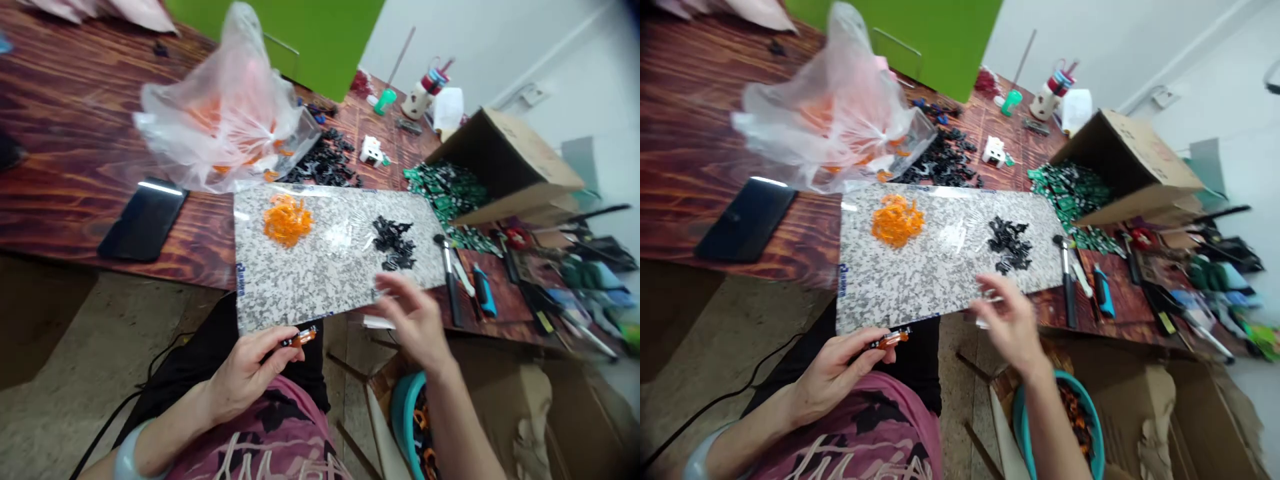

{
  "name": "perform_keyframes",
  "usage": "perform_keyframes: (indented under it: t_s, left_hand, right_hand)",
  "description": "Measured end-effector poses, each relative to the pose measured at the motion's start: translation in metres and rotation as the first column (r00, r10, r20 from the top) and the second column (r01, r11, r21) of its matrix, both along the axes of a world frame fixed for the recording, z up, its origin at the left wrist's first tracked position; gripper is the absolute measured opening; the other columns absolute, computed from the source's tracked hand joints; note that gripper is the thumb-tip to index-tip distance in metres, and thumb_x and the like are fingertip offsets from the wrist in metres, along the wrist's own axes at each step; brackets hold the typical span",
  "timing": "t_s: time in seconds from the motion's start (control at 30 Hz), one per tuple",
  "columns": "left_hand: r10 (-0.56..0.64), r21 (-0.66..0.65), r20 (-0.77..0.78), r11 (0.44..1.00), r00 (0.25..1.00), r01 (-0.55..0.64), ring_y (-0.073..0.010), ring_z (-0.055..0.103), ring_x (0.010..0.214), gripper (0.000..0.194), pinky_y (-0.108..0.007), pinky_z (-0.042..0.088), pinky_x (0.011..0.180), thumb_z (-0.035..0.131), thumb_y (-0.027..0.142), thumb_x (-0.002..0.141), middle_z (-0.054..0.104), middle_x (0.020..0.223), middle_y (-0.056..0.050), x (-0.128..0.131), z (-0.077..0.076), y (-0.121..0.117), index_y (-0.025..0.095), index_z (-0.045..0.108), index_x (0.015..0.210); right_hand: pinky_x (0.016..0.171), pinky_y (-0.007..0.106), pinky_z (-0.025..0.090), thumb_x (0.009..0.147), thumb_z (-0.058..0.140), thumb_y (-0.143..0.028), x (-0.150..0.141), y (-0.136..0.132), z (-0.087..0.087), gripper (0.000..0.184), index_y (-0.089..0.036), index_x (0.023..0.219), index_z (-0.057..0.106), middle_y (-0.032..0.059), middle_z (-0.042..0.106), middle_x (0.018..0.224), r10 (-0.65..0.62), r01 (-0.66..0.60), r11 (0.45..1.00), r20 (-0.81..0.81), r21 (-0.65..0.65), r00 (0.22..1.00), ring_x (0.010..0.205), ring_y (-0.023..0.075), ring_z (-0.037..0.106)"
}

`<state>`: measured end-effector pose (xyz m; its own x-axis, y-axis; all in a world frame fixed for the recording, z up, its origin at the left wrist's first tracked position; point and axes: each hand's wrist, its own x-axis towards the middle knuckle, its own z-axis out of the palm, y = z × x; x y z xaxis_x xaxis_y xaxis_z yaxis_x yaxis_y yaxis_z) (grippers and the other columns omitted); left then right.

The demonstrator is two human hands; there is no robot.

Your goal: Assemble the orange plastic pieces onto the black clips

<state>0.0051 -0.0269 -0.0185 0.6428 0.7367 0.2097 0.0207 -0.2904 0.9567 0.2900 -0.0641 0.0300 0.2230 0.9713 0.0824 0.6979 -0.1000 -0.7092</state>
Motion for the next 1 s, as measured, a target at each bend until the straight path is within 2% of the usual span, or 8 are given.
perform_keyframes:
  t_s: [0.07, 0.13, 0.27, 0.37, 0.5, 0.73, 0.87, 1.0]
  left_hand:
    - [-0.041, 0.000, -0.019, 0.999, 0.999, 0.041, -0.0106, 0.068, 0.070, 0.020, -0.016, 0.051, 0.068, 0.048, 0.013, 0.089, 0.072, 0.079, 0.000, 0.005, -0.002, -0.001, 0.018, 0.059, 0.105]
    - [-0.087, -0.021, -0.056, 0.996, 0.995, 0.086, -0.0112, 0.069, 0.072, 0.020, -0.015, 0.052, 0.068, 0.049, 0.017, 0.089, 0.074, 0.083, 0.000, 0.011, -0.006, -0.003, 0.020, 0.060, 0.105]
    - [-0.230, -0.091, -0.169, 0.972, 0.958, 0.217, -0.0139, 0.071, 0.076, 0.026, -0.016, 0.054, 0.072, 0.048, 0.028, 0.090, 0.075, 0.092, -0.003, 0.024, -0.020, -0.007, 0.020, 0.059, 0.112]
    - [-0.311, -0.119, -0.253, 0.950, 0.916, 0.289, -0.0166, 0.072, 0.083, 0.039, -0.019, 0.055, 0.074, 0.048, 0.034, 0.090, 0.075, 0.098, -0.005, 0.032, -0.027, -0.007, 0.020, 0.051, 0.126]
    - [-0.389, -0.149, -0.255, 0.920, 0.885, 0.362, -0.0167, 0.072, 0.084, 0.040, -0.016, 0.056, 0.071, 0.050, 0.035, 0.089, 0.076, 0.097, -0.002, 0.028, -0.029, -0.001, 0.025, 0.050, 0.127]
    - [-0.350, -0.202, -0.260, 0.931, 0.900, 0.304, -0.0167, 0.073, 0.082, 0.031, -0.017, 0.055, 0.078, 0.052, 0.037, 0.087, 0.077, 0.094, 0.002, 0.013, -0.031, 0.006, 0.030, 0.059, 0.116]
    - [-0.320, -0.210, -0.267, 0.940, 0.909, 0.269, -0.0166, 0.073, 0.082, 0.029, -0.016, 0.055, 0.076, 0.052, 0.037, 0.087, 0.077, 0.092, 0.002, 0.010, -0.027, 0.006, 0.029, 0.061, 0.114]
    - [-0.273, -0.193, -0.251, 0.954, 0.929, 0.228, -0.0157, 0.073, 0.078, 0.025, -0.015, 0.055, 0.073, 0.054, 0.034, 0.087, 0.077, 0.088, 0.002, 0.010, -0.013, 0.007, 0.028, 0.064, 0.109]
  right_hand:
    - [0.083, 0.030, 0.048, 0.079, 0.067, -0.034, -0.047, -0.011, 0.005, 0.040, -0.023, 0.115, 0.058, 0.0066, 0.062, 0.109, 0.265, -0.268, 0.963, -0.170, 0.003, 0.949, 0.094, 0.0174, 0.059]
    - [0.081, 0.027, 0.049, 0.080, 0.067, -0.033, -0.077, -0.019, 0.003, 0.033, -0.021, 0.110, 0.060, 0.0049, 0.064, 0.100, 0.329, -0.334, 0.942, -0.275, 0.029, 0.903, 0.089, 0.0151, 0.060]
    - [0.073, 0.023, 0.048, 0.086, 0.058, -0.031, -0.084, -0.041, -0.024, 0.016, -0.018, 0.092, 0.066, 0.0028, 0.065, 0.083, 0.175, -0.179, 0.984, -0.302, 0.015, 0.937, 0.077, 0.0126, 0.060]
    - [0.073, 0.023, 0.048, 0.083, 0.062, -0.032, -0.053, -0.073, -0.055, 0.016, -0.019, 0.087, 0.068, 0.0013, 0.067, 0.084, -0.186, 0.153, 0.976, -0.227, -0.156, 0.956, 0.078, 0.0132, 0.061]
    - [0.077, 0.030, 0.050, 0.090, 0.050, -0.032, 0.017, -0.143, -0.094, 0.023, -0.015, 0.096, 0.065, 0.0039, 0.067, 0.093, -0.665, 0.638, 0.710, 0.013, -0.298, 0.747, 0.086, 0.0166, 0.062]
    - [0.082, 0.040, 0.051, 0.090, 0.053, -0.032, 0.089, -0.248, -0.131, 0.029, -0.017, 0.115, 0.055, 0.0074, 0.057, 0.117, -0.848, 0.874, 0.290, 0.318, -0.389, 0.423, 0.098, 0.0203, 0.059]
    - [0.083, 0.039, 0.051, 0.091, 0.053, -0.031, 0.094, -0.255, -0.141, 0.028, -0.017, 0.115, 0.055, 0.0076, 0.057, 0.117, -0.856, 0.917, 0.229, 0.380, -0.326, 0.349, 0.098, 0.0196, 0.059]
    - [0.083, 0.041, 0.050, 0.090, 0.054, -0.031, 0.107, -0.227, -0.127, 0.029, -0.015, 0.115, 0.055, 0.0086, 0.057, 0.115, -0.865, 0.937, 0.310, 0.360, -0.162, 0.348, 0.098, 0.0204, 0.059]
